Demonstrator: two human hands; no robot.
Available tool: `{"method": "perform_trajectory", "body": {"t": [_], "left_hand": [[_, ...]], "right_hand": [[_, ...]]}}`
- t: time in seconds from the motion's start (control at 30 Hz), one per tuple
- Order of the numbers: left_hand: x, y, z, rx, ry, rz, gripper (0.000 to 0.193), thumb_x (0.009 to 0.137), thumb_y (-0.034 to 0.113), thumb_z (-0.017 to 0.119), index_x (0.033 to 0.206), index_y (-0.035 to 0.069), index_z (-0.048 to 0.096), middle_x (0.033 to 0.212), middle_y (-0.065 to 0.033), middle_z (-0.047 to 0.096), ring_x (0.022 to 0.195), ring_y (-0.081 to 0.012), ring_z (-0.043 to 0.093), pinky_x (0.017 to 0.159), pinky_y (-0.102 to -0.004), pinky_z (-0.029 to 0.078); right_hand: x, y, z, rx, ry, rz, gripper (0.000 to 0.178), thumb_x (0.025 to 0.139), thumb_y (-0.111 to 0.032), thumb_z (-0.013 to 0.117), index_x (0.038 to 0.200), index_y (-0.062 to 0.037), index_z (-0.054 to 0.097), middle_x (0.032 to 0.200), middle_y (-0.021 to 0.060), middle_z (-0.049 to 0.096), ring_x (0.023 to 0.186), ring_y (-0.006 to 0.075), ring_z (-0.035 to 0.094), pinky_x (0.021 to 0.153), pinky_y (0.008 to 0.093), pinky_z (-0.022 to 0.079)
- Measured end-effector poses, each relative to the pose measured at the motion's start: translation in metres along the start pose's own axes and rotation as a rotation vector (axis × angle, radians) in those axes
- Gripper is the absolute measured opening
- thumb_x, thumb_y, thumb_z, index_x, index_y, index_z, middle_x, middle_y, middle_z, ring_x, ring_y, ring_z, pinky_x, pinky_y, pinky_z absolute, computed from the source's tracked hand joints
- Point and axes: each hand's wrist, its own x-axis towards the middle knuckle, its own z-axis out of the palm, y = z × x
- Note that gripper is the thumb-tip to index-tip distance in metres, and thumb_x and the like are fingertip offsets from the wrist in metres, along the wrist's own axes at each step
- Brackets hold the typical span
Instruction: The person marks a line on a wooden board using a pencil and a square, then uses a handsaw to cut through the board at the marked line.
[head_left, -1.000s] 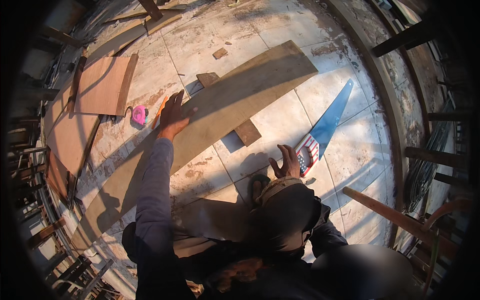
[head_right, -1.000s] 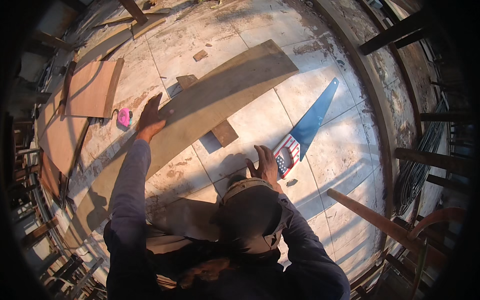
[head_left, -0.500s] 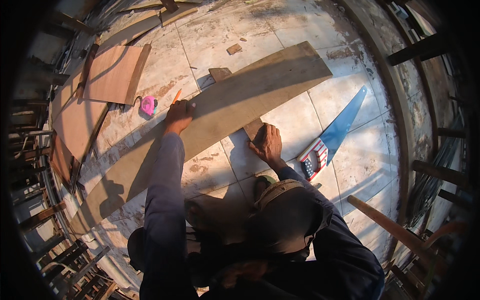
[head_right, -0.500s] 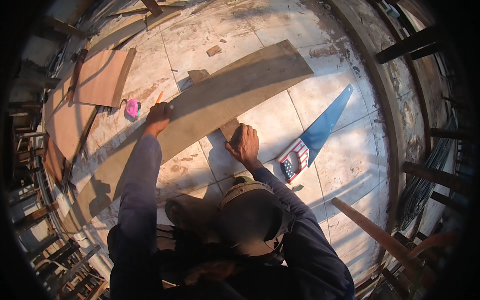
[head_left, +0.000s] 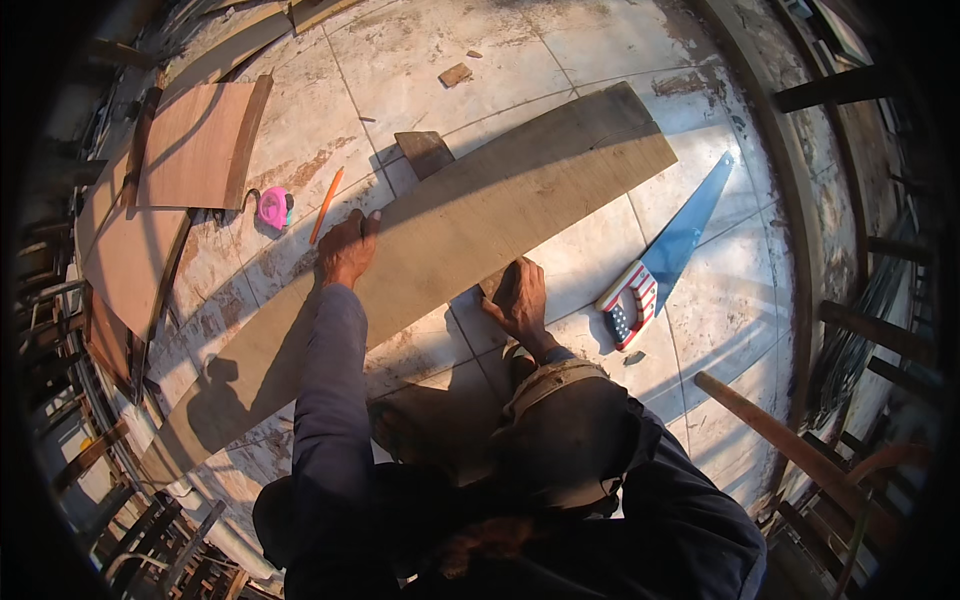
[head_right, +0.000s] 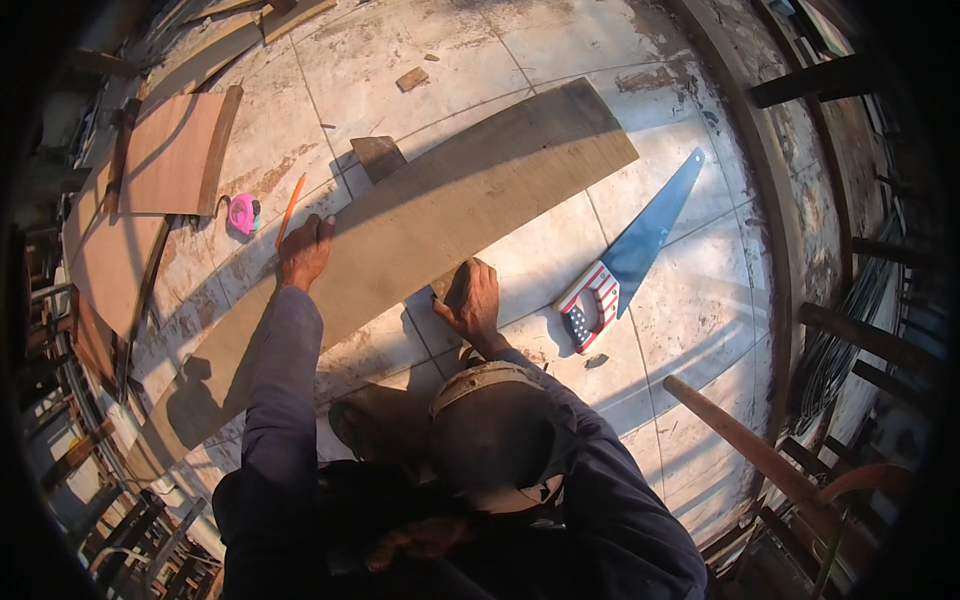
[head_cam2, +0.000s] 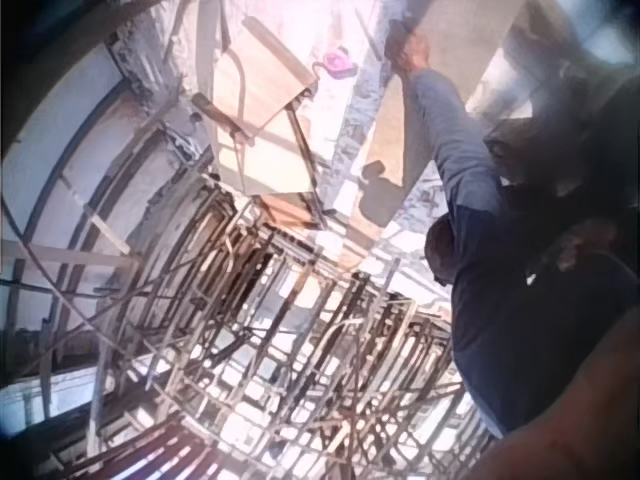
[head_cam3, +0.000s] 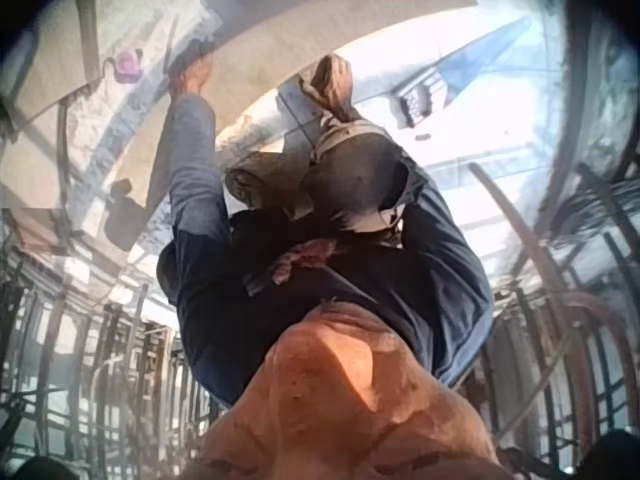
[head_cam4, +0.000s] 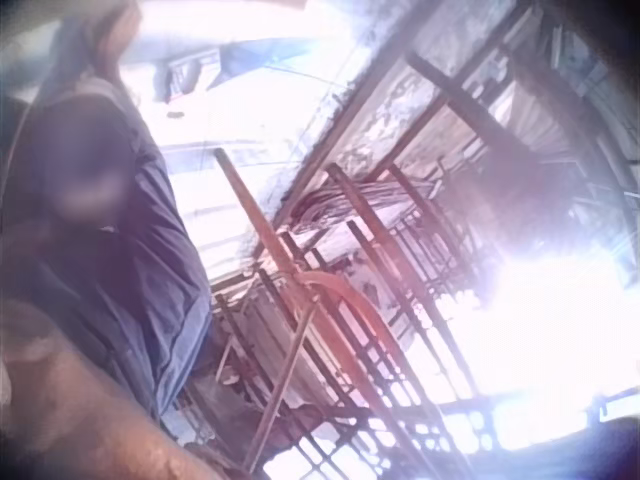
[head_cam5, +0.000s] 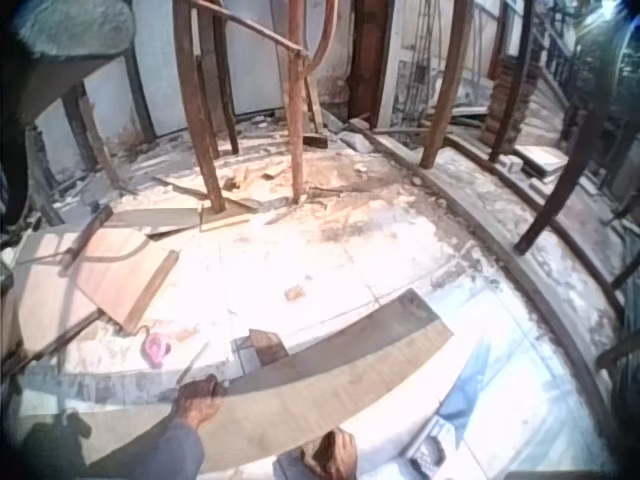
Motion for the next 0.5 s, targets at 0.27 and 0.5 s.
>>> {"method": "perform_trajectory", "body": {"t": [0.27,0.5], "left_hand": [[-0.004,-0.029,-0.008,-0.019,0.018,-0.081,0.044,0.094,0.052,0.046,0.096,0.011,0.061,0.081,-0.019,0.068,0.081,-0.0399,0.066,0.073,-0.05,0.051],[-0.009,-0.038,-0.006,-0.074,0.06,-0.079,0.045,0.093,0.053,0.048,0.097,0.01,0.062,0.081,-0.0187,0.068,0.082,-0.0409,0.066,0.073,-0.0498,0.052]], "right_hand": [[-0.004,-0.013,0.017,0.051,-0.009,-0.035,0.09,0.058,-0.032,0.081,0.131,0.0029,0.04,0.123,0.0223,0.047,0.113,0.0398,0.044,0.099,0.0474,0.038],[0.004,-0.014,0.024,0.057,-0.084,-0.079,0.088,0.06,-0.036,0.082,0.128,0.0041,0.041,0.12,0.0235,0.046,0.11,0.0404,0.044,0.097,0.0475,0.037]]}}
